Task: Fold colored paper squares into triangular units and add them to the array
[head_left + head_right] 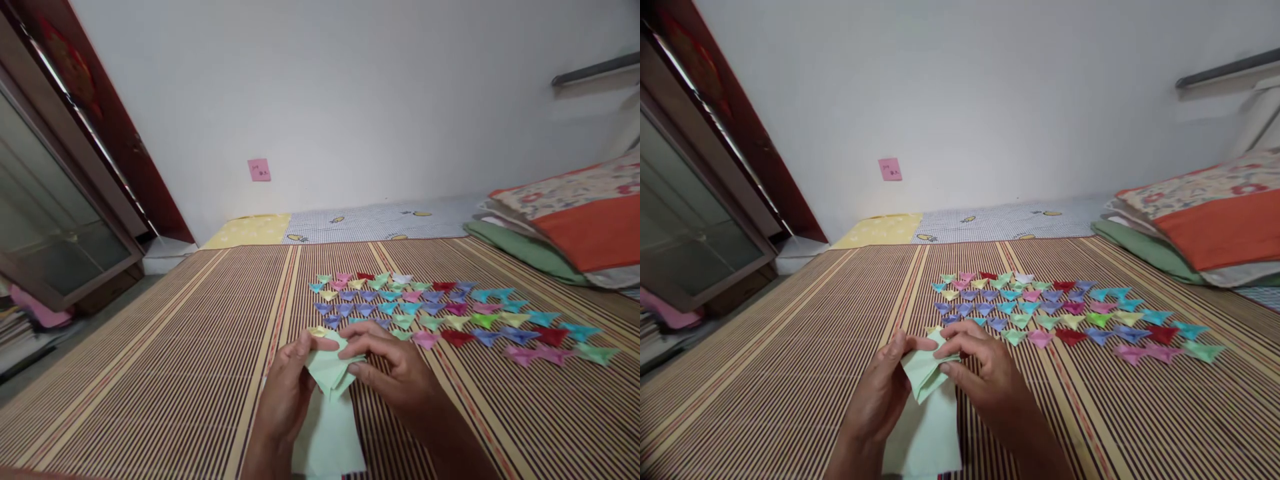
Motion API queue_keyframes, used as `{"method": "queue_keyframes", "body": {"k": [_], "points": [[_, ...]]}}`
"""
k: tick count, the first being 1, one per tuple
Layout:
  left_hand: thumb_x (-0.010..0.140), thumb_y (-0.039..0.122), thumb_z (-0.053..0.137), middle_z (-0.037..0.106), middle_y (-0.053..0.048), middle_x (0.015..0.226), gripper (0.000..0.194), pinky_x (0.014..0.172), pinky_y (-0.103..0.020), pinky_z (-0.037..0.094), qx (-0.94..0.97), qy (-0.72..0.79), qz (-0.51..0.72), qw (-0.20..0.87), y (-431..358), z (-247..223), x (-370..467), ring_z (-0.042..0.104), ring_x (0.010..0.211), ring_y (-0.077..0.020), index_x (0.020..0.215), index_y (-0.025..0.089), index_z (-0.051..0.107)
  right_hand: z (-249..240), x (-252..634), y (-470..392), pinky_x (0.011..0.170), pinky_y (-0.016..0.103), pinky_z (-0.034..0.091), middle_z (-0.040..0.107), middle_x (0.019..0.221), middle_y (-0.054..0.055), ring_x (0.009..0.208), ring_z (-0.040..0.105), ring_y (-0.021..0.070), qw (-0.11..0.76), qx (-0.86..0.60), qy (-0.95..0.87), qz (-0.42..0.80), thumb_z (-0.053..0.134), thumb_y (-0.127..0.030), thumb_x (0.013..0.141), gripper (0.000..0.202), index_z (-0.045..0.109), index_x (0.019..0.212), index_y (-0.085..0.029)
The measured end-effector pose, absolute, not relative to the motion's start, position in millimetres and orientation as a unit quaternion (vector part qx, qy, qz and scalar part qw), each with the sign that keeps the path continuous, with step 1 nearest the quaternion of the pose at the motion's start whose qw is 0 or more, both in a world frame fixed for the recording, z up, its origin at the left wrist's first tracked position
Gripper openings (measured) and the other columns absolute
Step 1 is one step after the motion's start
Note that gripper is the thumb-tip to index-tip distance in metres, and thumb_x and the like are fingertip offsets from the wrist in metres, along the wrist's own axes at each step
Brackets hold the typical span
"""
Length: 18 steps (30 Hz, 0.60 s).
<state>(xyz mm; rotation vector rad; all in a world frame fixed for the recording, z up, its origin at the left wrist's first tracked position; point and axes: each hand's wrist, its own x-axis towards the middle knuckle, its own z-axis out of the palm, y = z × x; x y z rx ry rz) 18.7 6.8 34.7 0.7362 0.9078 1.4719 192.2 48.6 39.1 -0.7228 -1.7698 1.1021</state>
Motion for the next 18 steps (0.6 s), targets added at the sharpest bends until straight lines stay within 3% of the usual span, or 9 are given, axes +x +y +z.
{"method": "queue_keyframes", "body": {"k": [7,11,15,18], "points": [[0.078,0.047,0.085,0.076,-0.010,0.093,0.035,0.074,-0.028,0.050,0.403,0.403,0.619,0.540,4,27,5,0.067,0.083,-0.0210,0.095,0.016,0.084,37,185,49,0.093,0.042,0.052,0.071,0.104,0.007,0.101,0.067,0.0245,0.489,-0.310,-0.691,0.433,0.066,-0.026,0.091,0.013,0.078,0.090,-0.024],[0.063,0.032,0.096,0.074,-0.007,0.096,0.038,0.061,-0.022,0.047,0.403,0.416,0.607,0.543,4,26,0,0.061,0.070,-0.0133,0.097,0.019,0.084,35,183,49,0.080,0.034,0.056,0.069,0.105,0.007,0.097,0.068,0.0224,0.511,-0.311,-0.662,0.452,0.066,-0.021,0.088,0.014,0.076,0.097,-0.023],[0.071,0.054,0.087,0.069,-0.009,0.087,0.047,0.055,-0.021,0.044,0.383,0.366,0.630,0.568,4,31,1,0.055,0.065,-0.0128,0.094,0.014,0.083,36,186,49,0.086,0.036,0.056,0.068,0.107,0.008,0.103,0.067,0.0231,0.511,-0.300,-0.656,0.468,0.066,-0.023,0.089,0.011,0.077,0.089,-0.023],[0.066,0.049,0.092,0.066,-0.006,0.080,0.048,0.054,-0.020,0.042,0.402,0.371,0.607,0.576,3,32,1,0.051,0.060,-0.0105,0.099,0.016,0.082,38,188,49,0.085,0.036,0.055,0.067,0.107,0.009,0.101,0.067,0.0231,0.499,-0.297,-0.667,0.466,0.068,-0.024,0.089,0.011,0.077,0.085,-0.023]]}}
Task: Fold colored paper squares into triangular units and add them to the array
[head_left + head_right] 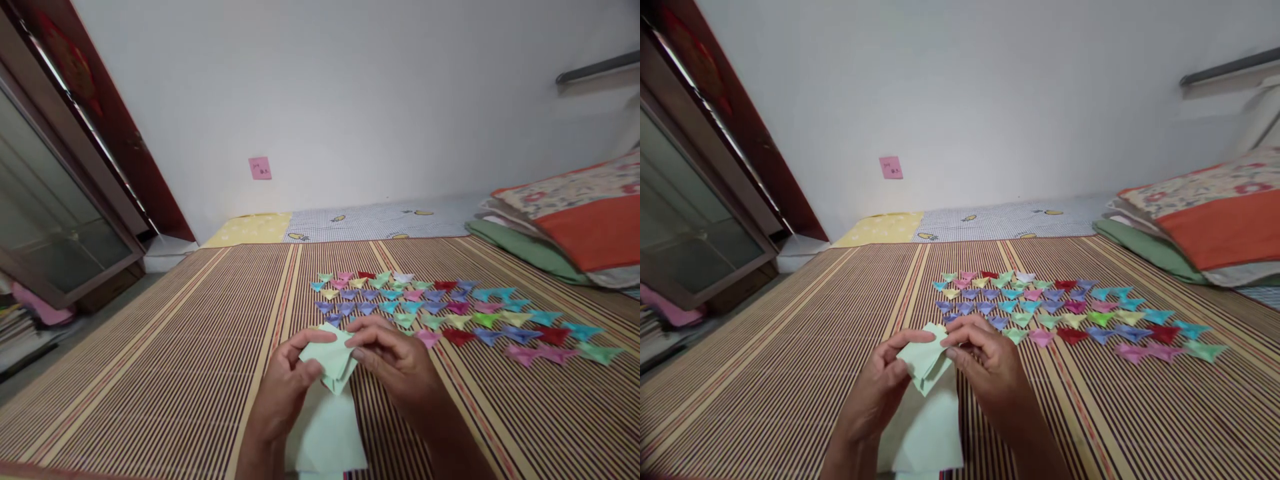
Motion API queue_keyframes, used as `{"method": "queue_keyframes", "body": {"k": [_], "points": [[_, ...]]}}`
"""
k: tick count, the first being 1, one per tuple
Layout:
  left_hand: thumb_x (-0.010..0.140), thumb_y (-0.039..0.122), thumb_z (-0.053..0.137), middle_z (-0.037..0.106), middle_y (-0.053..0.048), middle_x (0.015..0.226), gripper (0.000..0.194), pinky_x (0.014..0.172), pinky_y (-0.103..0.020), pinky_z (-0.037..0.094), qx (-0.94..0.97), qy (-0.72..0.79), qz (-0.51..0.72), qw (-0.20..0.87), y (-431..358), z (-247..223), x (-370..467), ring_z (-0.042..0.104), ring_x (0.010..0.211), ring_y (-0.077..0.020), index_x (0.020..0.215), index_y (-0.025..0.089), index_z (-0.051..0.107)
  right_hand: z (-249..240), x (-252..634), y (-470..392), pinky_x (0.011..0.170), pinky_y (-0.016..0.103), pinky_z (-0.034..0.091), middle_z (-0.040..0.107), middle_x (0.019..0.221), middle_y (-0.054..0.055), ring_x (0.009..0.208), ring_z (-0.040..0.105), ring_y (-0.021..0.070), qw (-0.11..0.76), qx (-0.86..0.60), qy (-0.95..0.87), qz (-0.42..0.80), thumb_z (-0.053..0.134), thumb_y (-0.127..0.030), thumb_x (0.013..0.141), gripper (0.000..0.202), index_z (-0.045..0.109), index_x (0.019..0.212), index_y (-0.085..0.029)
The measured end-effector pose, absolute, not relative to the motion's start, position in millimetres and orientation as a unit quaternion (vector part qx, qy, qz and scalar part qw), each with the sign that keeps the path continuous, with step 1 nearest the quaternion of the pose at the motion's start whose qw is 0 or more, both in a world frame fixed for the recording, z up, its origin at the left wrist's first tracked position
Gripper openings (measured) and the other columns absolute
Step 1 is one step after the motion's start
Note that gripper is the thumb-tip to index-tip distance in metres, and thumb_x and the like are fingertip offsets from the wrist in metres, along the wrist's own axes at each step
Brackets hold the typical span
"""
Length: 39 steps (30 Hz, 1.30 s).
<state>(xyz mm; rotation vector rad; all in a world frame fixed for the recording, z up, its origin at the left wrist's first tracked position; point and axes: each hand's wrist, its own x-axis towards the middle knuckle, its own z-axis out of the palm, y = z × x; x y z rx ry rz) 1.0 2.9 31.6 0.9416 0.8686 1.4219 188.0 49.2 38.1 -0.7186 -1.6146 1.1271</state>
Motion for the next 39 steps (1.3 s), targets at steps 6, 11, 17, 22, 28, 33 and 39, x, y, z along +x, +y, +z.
{"method": "queue_keyframes", "body": {"k": [6,11,17,22,28,33,39], "points": [[0.059,0.016,0.094,0.066,0.000,0.075,0.034,0.052,-0.017,0.041,0.414,0.409,0.583,0.566,3,31,2,0.051,0.057,-0.0085,0.091,0.020,0.082,33,188,53,0.085,0.035,0.055,0.067,0.110,0.008,0.101,0.067,0.0227,0.504,-0.278,-0.655,0.489,0.071,-0.023,0.087,0.008,0.078,0.090,-0.024],[0.064,0.018,0.089,0.062,0.001,0.064,0.017,0.051,-0.017,0.041,0.387,0.381,0.628,0.558,6,29,7,0.049,0.055,-0.0091,0.080,0.020,0.082,31,187,52,0.083,0.035,0.054,0.066,0.113,0.008,0.101,0.067,0.0221,0.497,-0.283,-0.662,0.485,0.067,-0.020,0.088,0.011,0.078,0.087,-0.023],[0.063,0.011,0.085,0.067,0.000,0.070,0.019,0.052,-0.017,0.041,0.406,0.452,0.634,0.478,5,36,16,0.051,0.055,-0.0086,0.079,0.019,0.084,38,184,48,0.094,0.040,0.052,0.067,0.116,0.008,0.112,0.064,0.0244,0.546,-0.319,-0.680,0.372,0.067,-0.018,0.089,0.013,0.078,0.090,-0.025],[0.073,0.026,0.087,0.070,-0.002,0.077,0.012,0.064,-0.021,0.050,0.400,0.438,0.654,0.469,7,31,11,0.062,0.068,-0.0134,0.075,0.016,0.080,38,185,49,0.087,0.036,0.052,0.069,0.107,0.006,0.104,0.066,0.0227,0.529,-0.316,-0.678,0.401,0.069,-0.022,0.090,0.009,0.078,0.091,-0.025],[0.075,0.030,0.089,0.072,-0.002,0.076,0.022,0.068,-0.024,0.052,0.360,0.420,0.649,0.523,9,19,7,0.063,0.066,-0.0127,0.083,0.014,0.075,31,183,49,0.066,0.030,0.049,0.066,0.073,0.000,0.069,0.063,0.0172,0.482,-0.336,-0.630,0.508,0.070,-0.035,0.092,0.015,0.073,0.089,-0.021],[0.076,0.035,0.088,0.068,-0.002,0.072,0.026,0.060,-0.021,0.049,0.362,0.436,0.631,0.529,9,19,12,0.058,0.061,-0.0110,0.082,0.013,0.074,30,178,47,0.060,0.027,0.043,0.060,0.068,-0.001,0.064,0.055,0.0148,0.485,-0.340,-0.640,0.490,0.068,-0.038,0.093,0.024,0.067,0.076,-0.020],[0.075,0.042,0.087,0.061,0.001,0.065,0.034,0.048,-0.018,0.040,0.370,0.466,0.634,0.494,9,23,18,0.048,0.054,-0.0086,0.073,0.013,0.069,25,174,48,0.054,0.027,0.040,0.058,0.064,-0.001,0.059,0.053,0.0151,0.488,-0.375,-0.616,0.492,0.066,-0.043,0.092,0.029,0.062,0.075,-0.019]]}}
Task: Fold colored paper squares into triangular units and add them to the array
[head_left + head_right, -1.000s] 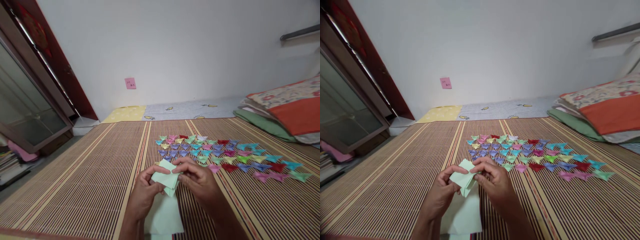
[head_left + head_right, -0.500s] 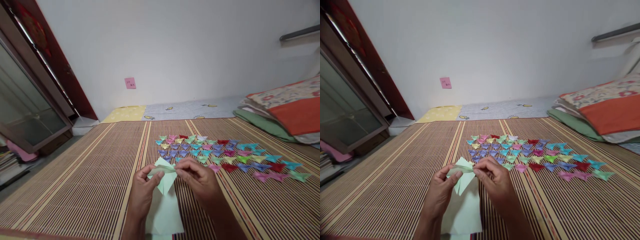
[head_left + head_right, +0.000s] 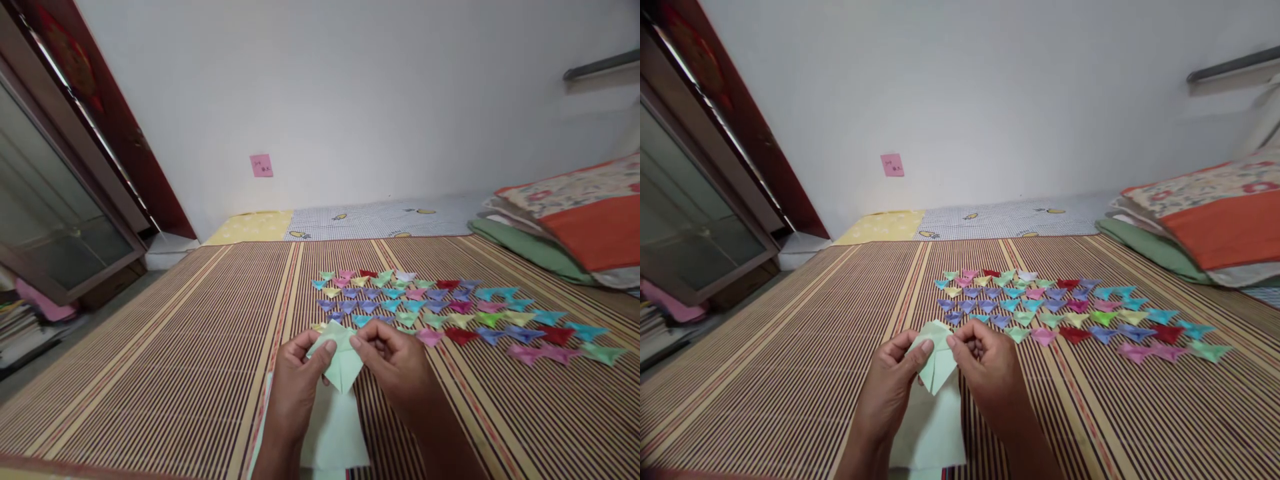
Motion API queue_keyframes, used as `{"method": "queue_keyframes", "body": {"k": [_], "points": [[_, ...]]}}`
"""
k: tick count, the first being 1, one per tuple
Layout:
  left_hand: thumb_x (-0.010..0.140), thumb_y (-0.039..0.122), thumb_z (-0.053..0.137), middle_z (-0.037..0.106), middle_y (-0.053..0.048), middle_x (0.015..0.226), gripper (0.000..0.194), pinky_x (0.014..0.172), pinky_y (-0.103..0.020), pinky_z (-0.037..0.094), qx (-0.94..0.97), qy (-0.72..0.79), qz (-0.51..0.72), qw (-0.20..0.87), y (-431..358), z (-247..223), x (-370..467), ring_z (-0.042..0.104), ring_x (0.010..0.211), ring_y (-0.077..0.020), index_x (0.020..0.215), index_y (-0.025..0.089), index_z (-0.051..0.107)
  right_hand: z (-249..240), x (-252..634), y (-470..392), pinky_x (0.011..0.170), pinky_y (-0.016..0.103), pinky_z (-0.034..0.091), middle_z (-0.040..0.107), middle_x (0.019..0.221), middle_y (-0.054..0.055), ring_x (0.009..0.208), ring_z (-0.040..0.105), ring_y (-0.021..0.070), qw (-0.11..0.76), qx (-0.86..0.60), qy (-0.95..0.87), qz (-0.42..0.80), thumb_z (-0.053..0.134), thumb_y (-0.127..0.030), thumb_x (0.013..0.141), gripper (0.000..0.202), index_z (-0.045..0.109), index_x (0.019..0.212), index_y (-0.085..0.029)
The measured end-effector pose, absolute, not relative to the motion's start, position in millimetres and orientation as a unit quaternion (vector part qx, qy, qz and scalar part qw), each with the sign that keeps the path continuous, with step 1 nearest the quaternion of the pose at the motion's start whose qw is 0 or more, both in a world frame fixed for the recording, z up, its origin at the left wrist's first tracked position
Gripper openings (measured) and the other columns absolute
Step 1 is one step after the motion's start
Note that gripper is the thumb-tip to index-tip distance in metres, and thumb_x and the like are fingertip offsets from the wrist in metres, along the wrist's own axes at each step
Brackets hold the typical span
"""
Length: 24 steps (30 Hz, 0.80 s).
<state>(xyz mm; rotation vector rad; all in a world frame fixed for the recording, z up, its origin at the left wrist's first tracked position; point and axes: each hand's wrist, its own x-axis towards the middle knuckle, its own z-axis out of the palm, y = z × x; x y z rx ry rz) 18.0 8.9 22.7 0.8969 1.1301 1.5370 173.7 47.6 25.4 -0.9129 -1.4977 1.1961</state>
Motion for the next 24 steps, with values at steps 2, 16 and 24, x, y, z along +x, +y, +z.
{"method": "queue_keyframes", "body": {"k": [2,16,24], "points": [[0.075,0.043,0.086,0.060,0.002,0.063,0.035,0.047,-0.018,0.040,0.377,0.473,0.629,0.488,8.7,23.7,19.6,0.047,0.053,-0.0087,0.072,0.013,0.069,25.1,173.6,48.3,0.054,0.027,0.039,0.056,0.063,-0.002,0.058,0.051,0.0143,0.488,-0.378,-0.614,0.492,0.067,-0.041,0.092,0.028,0.061,0.075,-0.019],[0.085,0.052,0.075,0.052,0.002,0.063,0.041,0.052,-0.021,0.036,0.426,0.489,0.592,0.479,4.2,25.1,22.6,0.043,0.056,-0.0101,0.072,0.015,0.063,22.9,178.9,55.1,0.076,0.032,0.048,0.065,0.099,0.006,0.091,0.063,0.0206,0.510,-0.325,-0.648,0.464,0.071,-0.032,0.088,0.020,0.068,0.072,-0.020],[0.077,0.044,0.084,0.056,0.001,0.066,0.034,0.055,-0.021,0.038,0.431,0.491,0.598,0.464,3.8,31.6,26.5,0.046,0.058,-0.0104,0.074,0.014,0.069,18.9,170.9,53.9,0.069,0.029,0.050,0.070,0.100,0.005,0.081,0.065,0.0180,0.511,-0.303,-0.572,0.565,0.076,-0.033,0.083,0.023,0.064,0.068,-0.019]]}}
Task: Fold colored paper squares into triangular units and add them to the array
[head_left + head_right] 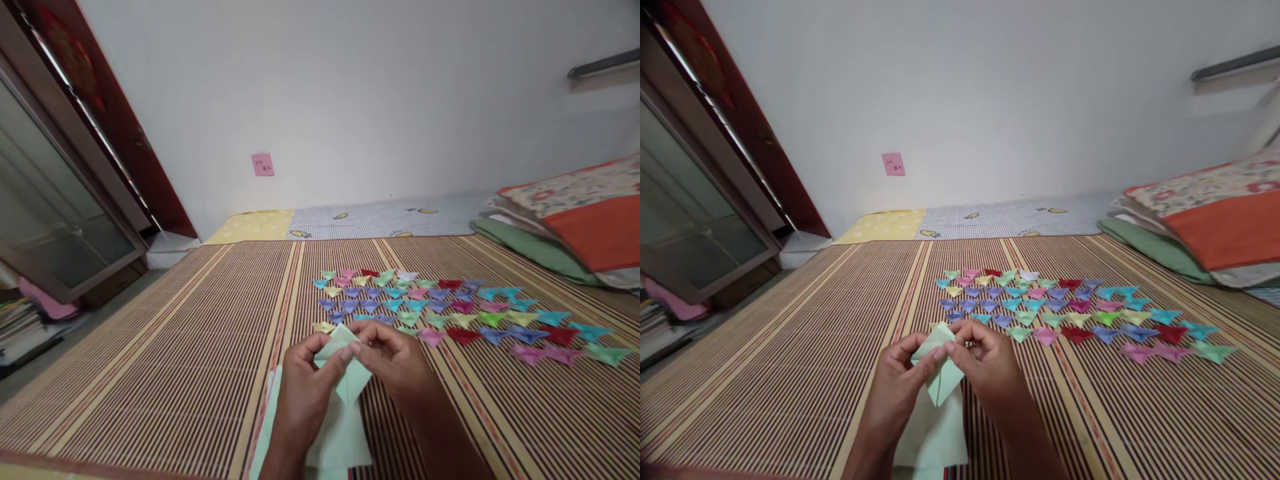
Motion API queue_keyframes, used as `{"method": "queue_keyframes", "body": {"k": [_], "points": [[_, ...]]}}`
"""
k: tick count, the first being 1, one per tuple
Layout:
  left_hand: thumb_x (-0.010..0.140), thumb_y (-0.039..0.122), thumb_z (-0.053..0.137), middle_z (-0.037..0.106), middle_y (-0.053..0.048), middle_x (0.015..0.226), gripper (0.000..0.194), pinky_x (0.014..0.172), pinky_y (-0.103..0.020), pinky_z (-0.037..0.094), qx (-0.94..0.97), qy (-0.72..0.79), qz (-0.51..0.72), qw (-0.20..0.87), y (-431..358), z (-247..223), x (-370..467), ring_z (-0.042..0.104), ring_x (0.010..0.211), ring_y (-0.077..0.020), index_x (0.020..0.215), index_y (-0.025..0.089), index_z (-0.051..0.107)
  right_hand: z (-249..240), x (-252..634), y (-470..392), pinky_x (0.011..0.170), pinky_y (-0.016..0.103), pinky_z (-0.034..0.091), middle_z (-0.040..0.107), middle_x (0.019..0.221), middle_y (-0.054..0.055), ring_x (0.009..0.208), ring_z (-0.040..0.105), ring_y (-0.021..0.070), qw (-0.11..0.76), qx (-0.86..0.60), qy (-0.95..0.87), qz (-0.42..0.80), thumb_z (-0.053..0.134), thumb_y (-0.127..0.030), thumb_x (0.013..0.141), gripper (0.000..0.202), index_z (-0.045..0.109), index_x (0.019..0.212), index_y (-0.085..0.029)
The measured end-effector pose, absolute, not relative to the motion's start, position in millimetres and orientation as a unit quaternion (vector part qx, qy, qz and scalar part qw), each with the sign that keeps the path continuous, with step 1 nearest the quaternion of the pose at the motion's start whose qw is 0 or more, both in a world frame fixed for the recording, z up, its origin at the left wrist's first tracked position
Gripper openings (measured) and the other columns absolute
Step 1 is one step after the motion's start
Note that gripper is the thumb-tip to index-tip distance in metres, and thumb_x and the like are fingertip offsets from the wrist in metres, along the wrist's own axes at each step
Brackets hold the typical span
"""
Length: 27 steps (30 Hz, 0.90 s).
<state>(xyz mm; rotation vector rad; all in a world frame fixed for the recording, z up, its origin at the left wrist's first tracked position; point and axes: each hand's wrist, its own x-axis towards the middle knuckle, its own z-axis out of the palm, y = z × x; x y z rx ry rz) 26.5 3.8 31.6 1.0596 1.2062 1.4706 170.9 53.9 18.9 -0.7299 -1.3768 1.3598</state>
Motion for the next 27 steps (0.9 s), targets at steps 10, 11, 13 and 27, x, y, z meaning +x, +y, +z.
{"method": "queue_keyframes", "body": {"k": [10,11,13,27], "points": [[0.076,0.042,0.084,0.058,0.002,0.064,0.033,0.053,-0.020,0.040,0.419,0.479,0.606,0.477,1.9,31.8,24.7,0.049,0.056,-0.0103,0.072,0.015,0.067,23.2,175.4,50.3,0.062,0.026,0.044,0.061,0.076,0.000,0.069,0.054,0.0143,0.468,-0.287,-0.592,0.590,0.073,-0.039,0.087,0.026,0.063,0.074,-0.019],[0.075,0.040,0.085,0.059,0.002,0.064,0.031,0.052,-0.020,0.040,0.415,0.485,0.610,0.470,2.5,31.5,25.3,0.049,0.055,-0.0099,0.074,0.015,0.069,23.5,176.0,50.4,0.061,0.026,0.043,0.060,0.074,-0.001,0.067,0.053,0.0142,0.470,-0.295,-0.599,0.577,0.072,-0.038,0.088,0.026,0.063,0.074,-0.020],[0.072,0.036,0.087,0.062,0.002,0.065,0.027,0.051,-0.019,0.040,0.409,0.494,0.618,0.455,3.9,31.0,26.9,0.049,0.054,-0.0090,0.078,0.015,0.071,24.2,176.3,50.3,0.061,0.026,0.043,0.060,0.073,0.000,0.066,0.052,0.0146,0.482,-0.312,-0.612,0.545,0.069,-0.037,0.089,0.025,0.062,0.072,-0.020],[0.078,0.035,0.084,0.076,-0.005,0.083,0.033,0.068,-0.024,0.054,0.406,0.469,0.633,0.464,4.4,31.6,26.1,0.068,0.073,-0.0169,0.104,0.017,0.076,29.1,176.1,49.2,0.069,0.031,0.047,0.064,0.080,0.002,0.076,0.059,0.0192,0.531,-0.353,-0.624,0.453,0.067,-0.030,0.090,0.024,0.058,0.069,-0.021]]}}
